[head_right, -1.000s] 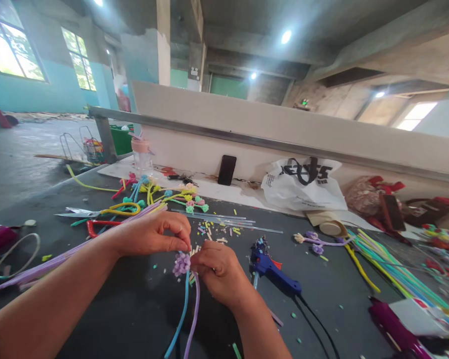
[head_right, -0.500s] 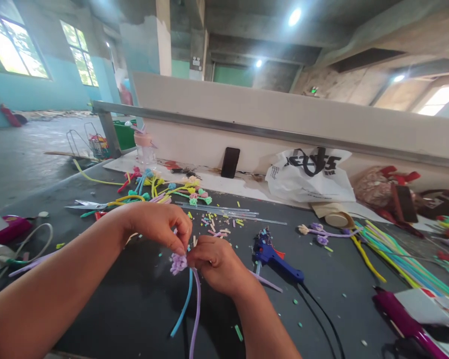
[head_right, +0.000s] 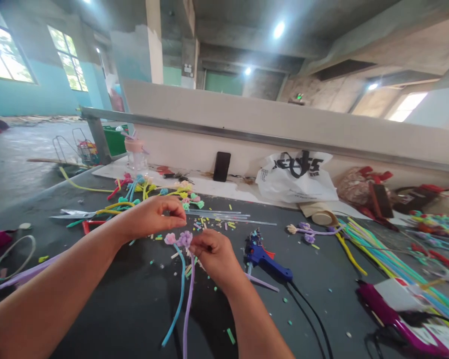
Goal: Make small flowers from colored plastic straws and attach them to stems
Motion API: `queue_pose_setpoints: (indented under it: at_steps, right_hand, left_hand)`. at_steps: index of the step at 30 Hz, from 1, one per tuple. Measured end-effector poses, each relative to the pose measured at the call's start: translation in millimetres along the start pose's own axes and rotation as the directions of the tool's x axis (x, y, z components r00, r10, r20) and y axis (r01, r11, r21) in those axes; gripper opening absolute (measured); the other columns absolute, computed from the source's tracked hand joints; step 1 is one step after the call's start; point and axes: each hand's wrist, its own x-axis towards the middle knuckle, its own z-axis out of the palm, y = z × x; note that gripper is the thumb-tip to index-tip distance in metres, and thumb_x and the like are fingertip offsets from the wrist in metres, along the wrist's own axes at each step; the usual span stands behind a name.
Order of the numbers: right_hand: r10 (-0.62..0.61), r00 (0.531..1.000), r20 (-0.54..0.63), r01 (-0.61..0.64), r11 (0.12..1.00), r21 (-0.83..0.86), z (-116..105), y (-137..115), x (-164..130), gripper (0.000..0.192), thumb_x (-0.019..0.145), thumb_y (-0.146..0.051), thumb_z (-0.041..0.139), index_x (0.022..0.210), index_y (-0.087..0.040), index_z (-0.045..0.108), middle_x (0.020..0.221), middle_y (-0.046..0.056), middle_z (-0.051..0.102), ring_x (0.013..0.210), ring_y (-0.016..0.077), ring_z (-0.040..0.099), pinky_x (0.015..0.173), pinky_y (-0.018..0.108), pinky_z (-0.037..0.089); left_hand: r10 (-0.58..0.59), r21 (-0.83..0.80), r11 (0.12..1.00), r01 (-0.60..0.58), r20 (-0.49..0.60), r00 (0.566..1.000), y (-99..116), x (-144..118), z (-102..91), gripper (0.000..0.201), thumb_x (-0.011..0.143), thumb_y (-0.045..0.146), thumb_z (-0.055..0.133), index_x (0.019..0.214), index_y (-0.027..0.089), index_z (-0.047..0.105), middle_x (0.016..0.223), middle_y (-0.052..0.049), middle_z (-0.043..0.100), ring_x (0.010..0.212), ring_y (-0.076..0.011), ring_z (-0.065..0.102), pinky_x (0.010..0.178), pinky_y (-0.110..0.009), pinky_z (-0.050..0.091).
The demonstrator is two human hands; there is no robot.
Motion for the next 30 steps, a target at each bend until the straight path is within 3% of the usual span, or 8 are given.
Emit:
queue_pose_setpoints:
  at_steps: [3,6,14,23,30]
  right_hand:
    - [0.061,0.992,-0.108,-0.064,0.998,-0.023,0,2,1,0.014,0.073,-0.017,0.061,0.060,-0.017,0.060,0.055,-0.003,0.046,0.054,0.0103,0.044,0.051,0.021,0.033]
    - [0.055,0.984,-0.167,-0.068,0.995,-0.073,1,3,0,0.014,0.074,-0.018,0.061,0.060,-0.017,0.059,0.055,-0.004,0.044,0.054,0.0102,0.043,0.051,0.021,0.032]
    - [-0.081,0.979,-0.185,0.049,0.984,-0.170,4,5,-1,0.013,0.074,-0.013,0.058,0.063,-0.018,0.059,0.055,-0.003,0.046,0.054,0.0104,0.044,0.052,0.021,0.032]
    - [-0.086,0.975,-0.206,0.039,0.974,-0.224,5,6,-1,0.015,0.074,-0.010,0.055,0.062,-0.018,0.059,0.056,-0.003,0.048,0.056,0.0111,0.046,0.054,0.021,0.033]
    - [0.029,0.955,-0.294,-0.080,0.984,-0.160,7,3,-2,0.011,0.073,-0.016,0.057,0.063,-0.018,0.061,0.055,-0.002,0.050,0.054,0.0114,0.047,0.052,0.022,0.034]
  left_hand:
    - [0.027,0.016,1.000,-0.024,-0.160,0.987,5,-10,10.2,0.012,0.075,0.028,0.057,0.069,0.019,0.062,0.076,0.001,0.061,0.071,-0.0120,0.055,0.066,-0.024,0.042]
    - [0.044,0.021,0.999,-0.040,-0.244,0.969,8,-18,23.7,0.006,0.074,0.022,0.059,0.071,0.019,0.063,0.076,0.000,0.061,0.076,-0.0131,0.056,0.072,-0.025,0.042]
    - [0.018,0.055,0.998,0.001,-0.351,0.936,-1,-14,42.7,0.009,0.070,0.024,0.063,0.065,0.018,0.060,0.073,0.000,0.060,0.076,-0.0153,0.055,0.072,-0.029,0.041]
    - [-0.040,0.047,0.997,0.067,-0.427,0.903,-1,-11,54.8,0.007,0.068,0.013,0.056,0.063,0.017,0.058,0.072,-0.001,0.059,0.075,-0.0153,0.055,0.071,-0.029,0.042]
    - [0.123,0.184,0.982,-0.035,-0.493,0.861,2,-13,58.8,0.009,0.067,0.010,0.058,0.062,0.017,0.060,0.075,-0.002,0.051,0.079,-0.0163,0.051,0.075,-0.031,0.042]
